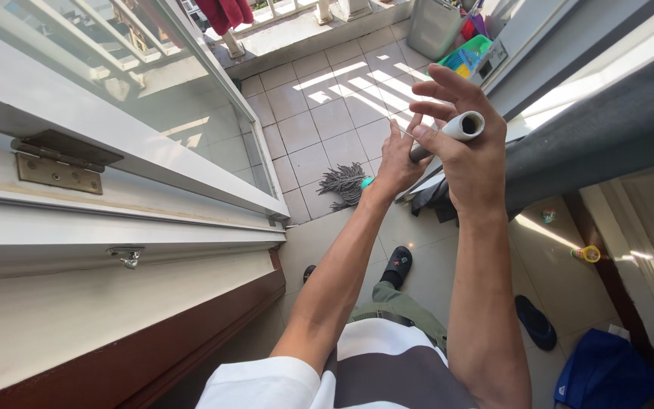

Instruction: Assembling a mop by trying to attach the mop head to the handle.

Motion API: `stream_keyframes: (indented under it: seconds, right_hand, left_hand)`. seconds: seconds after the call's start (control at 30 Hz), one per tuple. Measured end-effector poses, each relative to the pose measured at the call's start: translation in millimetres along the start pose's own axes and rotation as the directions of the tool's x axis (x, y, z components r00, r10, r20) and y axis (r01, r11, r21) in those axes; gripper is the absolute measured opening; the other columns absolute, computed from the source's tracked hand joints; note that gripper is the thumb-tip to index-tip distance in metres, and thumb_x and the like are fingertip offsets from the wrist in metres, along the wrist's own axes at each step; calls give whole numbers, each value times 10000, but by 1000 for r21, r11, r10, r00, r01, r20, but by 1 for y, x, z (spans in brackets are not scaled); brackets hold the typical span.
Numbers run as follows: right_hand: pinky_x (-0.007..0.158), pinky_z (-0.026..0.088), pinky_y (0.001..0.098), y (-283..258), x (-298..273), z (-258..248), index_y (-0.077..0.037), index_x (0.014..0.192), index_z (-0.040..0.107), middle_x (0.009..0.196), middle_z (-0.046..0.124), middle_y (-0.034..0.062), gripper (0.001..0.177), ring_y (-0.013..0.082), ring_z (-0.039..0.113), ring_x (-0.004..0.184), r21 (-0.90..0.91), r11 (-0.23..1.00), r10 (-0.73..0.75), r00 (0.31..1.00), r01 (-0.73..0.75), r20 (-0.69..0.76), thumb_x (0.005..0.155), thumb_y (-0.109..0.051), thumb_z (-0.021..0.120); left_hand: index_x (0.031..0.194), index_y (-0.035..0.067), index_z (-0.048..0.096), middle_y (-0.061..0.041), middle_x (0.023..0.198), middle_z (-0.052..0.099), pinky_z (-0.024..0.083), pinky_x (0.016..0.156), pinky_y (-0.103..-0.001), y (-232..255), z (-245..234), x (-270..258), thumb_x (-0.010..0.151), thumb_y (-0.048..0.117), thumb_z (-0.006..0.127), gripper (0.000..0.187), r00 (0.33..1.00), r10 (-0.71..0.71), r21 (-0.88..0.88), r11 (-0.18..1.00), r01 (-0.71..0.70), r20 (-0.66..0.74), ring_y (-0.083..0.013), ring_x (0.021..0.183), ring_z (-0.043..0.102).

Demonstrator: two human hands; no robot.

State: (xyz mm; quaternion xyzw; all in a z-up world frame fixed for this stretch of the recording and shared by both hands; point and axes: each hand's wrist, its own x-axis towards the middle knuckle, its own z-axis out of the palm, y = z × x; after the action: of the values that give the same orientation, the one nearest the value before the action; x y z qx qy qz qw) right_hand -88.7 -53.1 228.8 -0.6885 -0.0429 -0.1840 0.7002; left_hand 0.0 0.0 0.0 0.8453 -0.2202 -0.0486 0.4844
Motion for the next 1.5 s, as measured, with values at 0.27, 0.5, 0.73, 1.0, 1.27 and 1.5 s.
stream_keyframes:
  seconds: [0.27, 0.5, 0.73, 1.0, 1.27, 1.5]
  right_hand:
    - [1028, 603, 334, 13, -10, -6, -79, 1353, 648, 1292, 701, 127, 526, 227, 692, 1180, 25, 999, 39, 999, -39, 8, 867, 108, 719]
    - [1040, 588, 317, 28, -9, -7, -43, 1301, 660, 1278, 712, 128, 437, 227, 685, 1217, 150, 987, 66, 993, -52, -94, 898, 116, 723]
    - [1061, 578, 340, 51, -6, 5, -47, 1306, 653, 1261, 692, 131, 441, 231, 662, 1229, 315, 946, 99, 992, -69, -79, 915, 152, 697]
    - [1067, 557, 332, 63, -6, 54, -47, 1312, 645, 1238, 703, 113, 472, 221, 658, 1211, 393, 908, 147, 989, -146, 28, 877, 111, 738]
    - [1061, 547, 335, 90, -15, 86, -47, 1340, 646, 1212, 692, 108, 469, 205, 643, 1197, 428, 893, 132, 990, -136, 39, 909, 114, 736]
    - [1067, 595, 398, 71, -10, 73, -72, 1365, 619, 1257, 677, 118, 564, 250, 672, 1204, 279, 948, 109, 980, -153, 168, 838, 95, 735]
  left_hand:
    - [1598, 192, 286, -342, 1597, 286, 277, 1207, -574, 6, 5, -7, 863, 250, 775, 885, 997, -54, 41, 998, 52, 57, -555, 1513, 195]
    - [1538, 415, 294, -314, 1640, 185, 442, 1092, -555, 8, -3, -15, 776, 240, 810, 936, 990, -133, 215, 969, 120, 45, -554, 1423, 334]
    - [1549, 462, 255, -267, 1665, 145, 388, 1102, -625, 2, -35, -36, 806, 199, 804, 961, 961, -273, 239, 937, 256, 39, -570, 1435, 294]
    - [1561, 463, 287, -256, 1675, 154, 379, 1100, -637, -40, -75, -58, 833, 145, 767, 928, 933, -352, 278, 892, 358, -73, -548, 1447, 317]
    - [1525, 456, 361, -248, 1665, 192, 438, 1081, -583, -59, -101, -76, 806, 179, 788, 881, 884, -451, 256, 846, 467, -122, -549, 1419, 350]
    - [1531, 393, 390, -295, 1635, 234, 388, 1108, -627, -72, -86, -73, 833, 243, 778, 812, 885, -435, 255, 848, 464, -165, -558, 1423, 347]
